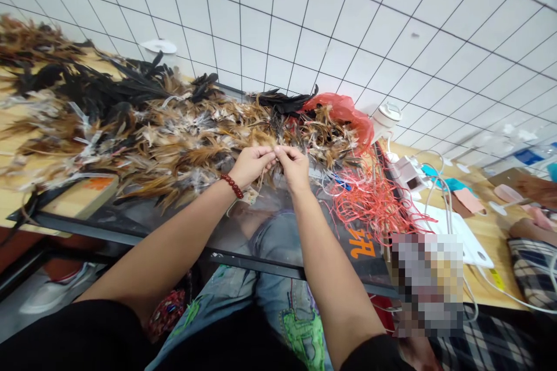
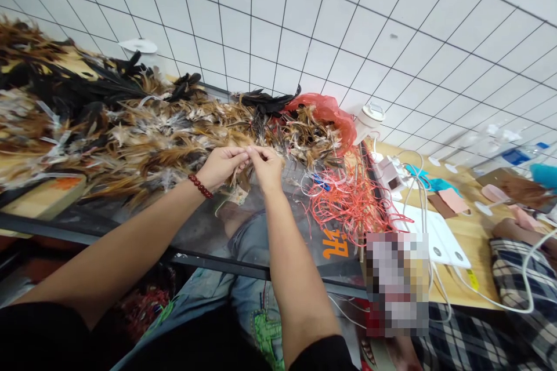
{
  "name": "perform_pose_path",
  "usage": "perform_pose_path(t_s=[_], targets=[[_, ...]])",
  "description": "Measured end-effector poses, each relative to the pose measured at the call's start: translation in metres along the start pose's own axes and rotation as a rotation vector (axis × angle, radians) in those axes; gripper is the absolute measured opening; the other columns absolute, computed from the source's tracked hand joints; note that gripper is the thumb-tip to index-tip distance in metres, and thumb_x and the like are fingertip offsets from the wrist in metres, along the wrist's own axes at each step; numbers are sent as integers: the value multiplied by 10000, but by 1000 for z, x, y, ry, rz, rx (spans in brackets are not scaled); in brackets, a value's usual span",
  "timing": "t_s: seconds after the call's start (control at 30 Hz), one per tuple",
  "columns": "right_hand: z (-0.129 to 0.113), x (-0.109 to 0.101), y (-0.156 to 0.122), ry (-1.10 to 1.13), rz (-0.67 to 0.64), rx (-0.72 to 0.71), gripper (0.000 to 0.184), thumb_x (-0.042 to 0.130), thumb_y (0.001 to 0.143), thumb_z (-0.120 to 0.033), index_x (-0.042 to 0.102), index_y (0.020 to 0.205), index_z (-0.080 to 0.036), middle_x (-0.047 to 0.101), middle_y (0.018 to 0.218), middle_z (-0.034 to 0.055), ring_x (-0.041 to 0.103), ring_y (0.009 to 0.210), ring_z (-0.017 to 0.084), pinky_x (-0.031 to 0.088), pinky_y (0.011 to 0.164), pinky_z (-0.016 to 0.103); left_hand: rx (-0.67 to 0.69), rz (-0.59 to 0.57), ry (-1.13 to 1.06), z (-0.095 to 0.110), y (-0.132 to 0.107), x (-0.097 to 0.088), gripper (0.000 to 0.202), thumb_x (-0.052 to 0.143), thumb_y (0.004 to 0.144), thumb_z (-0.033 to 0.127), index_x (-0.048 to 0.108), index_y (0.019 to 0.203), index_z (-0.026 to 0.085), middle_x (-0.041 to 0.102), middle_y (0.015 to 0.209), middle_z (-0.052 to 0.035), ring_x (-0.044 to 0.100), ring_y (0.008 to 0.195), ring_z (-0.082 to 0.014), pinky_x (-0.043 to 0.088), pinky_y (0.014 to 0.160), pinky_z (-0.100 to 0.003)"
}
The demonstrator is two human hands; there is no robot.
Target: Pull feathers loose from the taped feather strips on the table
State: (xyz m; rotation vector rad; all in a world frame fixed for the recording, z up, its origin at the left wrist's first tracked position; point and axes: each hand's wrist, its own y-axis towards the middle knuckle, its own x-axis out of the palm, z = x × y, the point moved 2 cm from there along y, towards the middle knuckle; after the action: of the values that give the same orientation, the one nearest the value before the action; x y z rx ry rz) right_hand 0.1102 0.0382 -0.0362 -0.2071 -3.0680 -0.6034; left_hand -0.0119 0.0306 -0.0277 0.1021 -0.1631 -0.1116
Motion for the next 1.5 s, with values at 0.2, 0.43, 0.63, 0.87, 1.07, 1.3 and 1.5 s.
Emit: perform_pose_path(t_s=[0.2,0.43,0.63,0.87,1.07,1.3,1.5], targets=[[2,-2,2,104,29,72,300,662,710,-476,594,715,-184,554,614,-36,492,575,90,443,605,236,-119,-182,-104,0,-3,4,236,768,652,333,665,611,125,551,527,-12,454,436,-64,355,417,-175],[13,-24,15,201,370,107,381,620,712,-553,553,781,-183,496,617,-53,396,529,70,360,541,212,-124,-162,-32,8,0,-6,231,772,663,339,703,669,118,517,500,2,419,424,-54,336,394,-160],[23,-45,22,157,585,124,361,581,751,-541,545,737,-182,457,588,-59,391,535,75,366,535,210,29,232,-109,13,8,-20,192,711,694,270,623,585,139,542,513,3,451,442,-70,356,425,-179],[-4,-46,14,-116,521,-70,219,592,780,-401,612,740,-186,600,777,5,533,788,139,453,829,294,419,544,365,32,4,-37,292,734,574,85,709,852,171,634,981,-71,605,891,-196,491,813,-293],[-30,-13,-2,-269,109,-247,211,561,840,-360,658,749,-197,589,780,13,546,789,138,451,806,270,462,91,394,40,-8,-8,234,663,745,245,708,970,197,669,1122,-77,556,1140,-246,375,1049,-375],[-23,2,-9,-234,81,-149,215,560,852,-367,679,783,-202,561,780,3,538,767,130,463,751,256,187,-140,48,16,-6,8,240,694,742,404,692,693,169,668,683,-45,618,697,-164,497,689,-254],[-50,-24,7,-656,-33,-124,188,610,819,-359,696,831,-192,642,898,42,593,855,154,466,826,284,92,-54,8,5,-4,6,235,672,749,322,622,601,146,482,491,29,452,431,-72,438,488,-202]])
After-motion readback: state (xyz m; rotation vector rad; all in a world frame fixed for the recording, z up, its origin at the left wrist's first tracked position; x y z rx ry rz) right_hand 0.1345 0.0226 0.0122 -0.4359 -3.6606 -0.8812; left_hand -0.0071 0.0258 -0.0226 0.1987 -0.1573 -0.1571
